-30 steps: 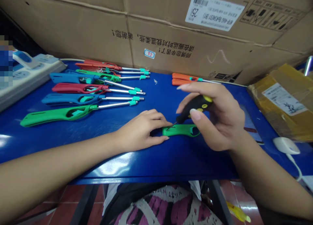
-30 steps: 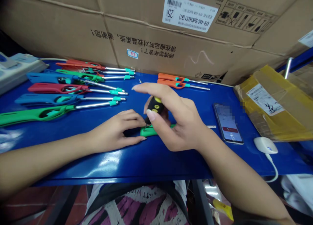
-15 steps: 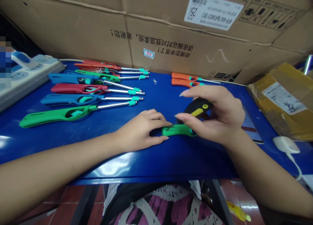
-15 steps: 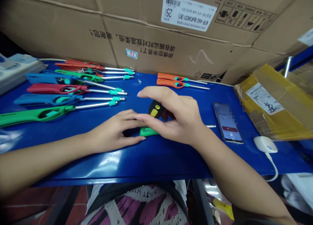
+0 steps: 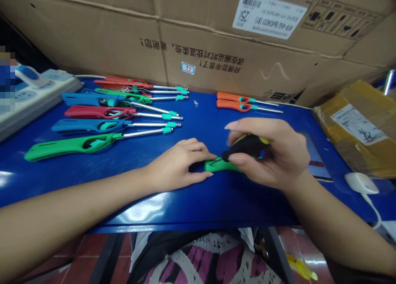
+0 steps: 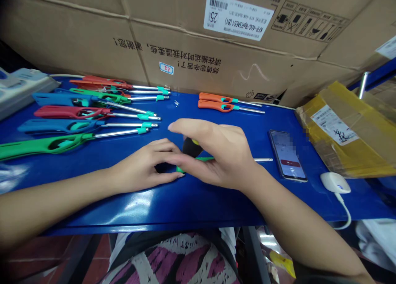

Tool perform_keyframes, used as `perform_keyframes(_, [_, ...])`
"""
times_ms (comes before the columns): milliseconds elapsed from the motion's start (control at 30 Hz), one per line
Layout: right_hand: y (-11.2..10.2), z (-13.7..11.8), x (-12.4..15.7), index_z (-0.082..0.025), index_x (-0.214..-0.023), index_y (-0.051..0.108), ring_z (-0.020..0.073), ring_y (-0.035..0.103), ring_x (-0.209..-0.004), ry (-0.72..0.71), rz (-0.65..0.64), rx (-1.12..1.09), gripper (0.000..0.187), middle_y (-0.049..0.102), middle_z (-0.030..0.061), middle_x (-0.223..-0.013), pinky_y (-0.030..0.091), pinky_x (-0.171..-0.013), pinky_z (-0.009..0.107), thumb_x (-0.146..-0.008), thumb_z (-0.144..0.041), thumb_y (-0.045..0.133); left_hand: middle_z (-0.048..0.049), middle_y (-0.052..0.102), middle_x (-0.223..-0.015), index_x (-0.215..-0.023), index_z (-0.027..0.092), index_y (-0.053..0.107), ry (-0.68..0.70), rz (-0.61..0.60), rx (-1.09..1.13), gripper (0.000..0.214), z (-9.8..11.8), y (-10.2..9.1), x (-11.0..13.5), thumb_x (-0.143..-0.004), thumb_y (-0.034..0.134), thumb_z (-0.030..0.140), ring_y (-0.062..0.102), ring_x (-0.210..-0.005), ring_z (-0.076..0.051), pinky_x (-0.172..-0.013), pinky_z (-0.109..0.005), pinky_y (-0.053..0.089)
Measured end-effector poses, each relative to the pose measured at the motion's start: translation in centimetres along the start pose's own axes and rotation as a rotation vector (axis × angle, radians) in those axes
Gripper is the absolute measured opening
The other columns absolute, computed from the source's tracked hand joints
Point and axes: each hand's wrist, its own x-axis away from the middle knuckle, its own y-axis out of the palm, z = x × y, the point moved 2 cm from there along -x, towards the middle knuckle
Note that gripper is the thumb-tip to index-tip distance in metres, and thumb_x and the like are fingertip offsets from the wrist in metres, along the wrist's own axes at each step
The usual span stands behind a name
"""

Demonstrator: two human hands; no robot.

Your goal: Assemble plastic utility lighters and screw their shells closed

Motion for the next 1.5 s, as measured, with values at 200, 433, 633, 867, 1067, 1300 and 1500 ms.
perform_keyframes(200, [-0.28,-0.17,0.02,-0.020,-0.139,0.056,0.0209,0.074,-0.101,0.090,-0.091,-0.113,0.042,0.073,0.0080,-0.125,0.063,-0.085,0.037,-0.099,-0.017,0.045,-0.0063,0.070,-0.107,-0.120,0.019,0.070,0.002,0.010,-0.006,0.029,0.02,-0.05,-0.04,-0.094,0.069,0.031,0.061,-0.101,-0.023,-0.092,-0.038,0.047])
perform_keyframes(433, [-0.12,-0.36,-0.04,-0.023,-0.116,0.066,0.0153,0.074,-0.079,0.043,-0.004,0.035,0.021,0.078,0.0005,-0.093,0.061,-0.071,0.027,-0.100,-0.033,0.055,-0.0061,0.069,-0.109,-0.115,0.020,0.071,-0.001,0.003,0.006,0.024,-0.04,0.01,0.05,-0.093,0.069,0.030,0.061,-0.102,-0.023,-0.092,-0.038,0.048])
perform_keyframes(633, [-0.09,-0.31,-0.04,-0.019,-0.129,0.061,0.0183,0.074,-0.092,0.120,-0.075,-0.133,0.033,0.076,0.0054,-0.110,0.063,-0.078,0.032,-0.098,-0.019,0.051,-0.0066,0.070,-0.108,-0.121,0.020,0.070,0.003,0.015,-0.012,0.029,-0.08,0.03,0.06,-0.095,0.068,0.033,0.061,-0.102,-0.023,-0.093,-0.039,0.048])
perform_keyframes(867, [-0.16,-0.35,-0.02,-0.022,-0.128,0.057,0.0205,0.074,-0.097,0.106,-0.124,-0.060,0.028,0.074,0.0054,-0.115,0.064,-0.079,0.037,-0.103,-0.027,0.045,-0.0062,0.069,-0.107,-0.120,0.021,0.070,0.006,0.012,-0.009,0.027,-0.05,0.04,0.03,-0.095,0.067,0.032,0.061,-0.101,-0.023,-0.092,-0.038,0.048])
perform_keyframes(1067, [-0.32,-0.58,-0.12,-0.024,-0.121,0.063,0.0170,0.076,-0.082,0.045,-0.146,0.037,0.024,0.078,0.0015,-0.105,0.063,-0.070,0.029,-0.097,-0.025,0.061,-0.0061,0.069,-0.110,-0.119,0.021,0.070,0.006,0.003,-0.008,0.027,-0.05,0.02,0.00,-0.094,0.068,0.032,0.061,-0.104,-0.024,-0.095,-0.040,0.047])
perform_keyframes(1300, [-0.12,-0.41,0.16,-0.015,-0.145,0.045,0.0203,0.067,-0.122,0.089,-0.204,-0.023,0.045,0.067,0.0084,-0.138,0.061,-0.092,0.036,-0.100,-0.019,0.038,-0.0067,0.069,-0.108,-0.120,0.020,0.070,0.014,0.010,-0.035,0.028,-0.04,0.07,0.02,-0.095,0.067,0.032,0.060,-0.102,-0.024,-0.092,-0.039,0.047])
perform_keyframes(1500, [-0.09,-0.22,0.17,-0.020,-0.118,0.062,0.0151,0.075,-0.078,-0.006,-0.101,0.127,0.027,0.079,0.0022,-0.107,0.061,-0.068,0.027,-0.095,-0.034,0.067,-0.0056,0.068,-0.107,-0.121,0.021,0.069,0.022,0.006,-0.036,0.028,-0.03,0.07,0.17,-0.095,0.067,0.031,0.060,-0.102,-0.023,-0.090,-0.037,0.047])
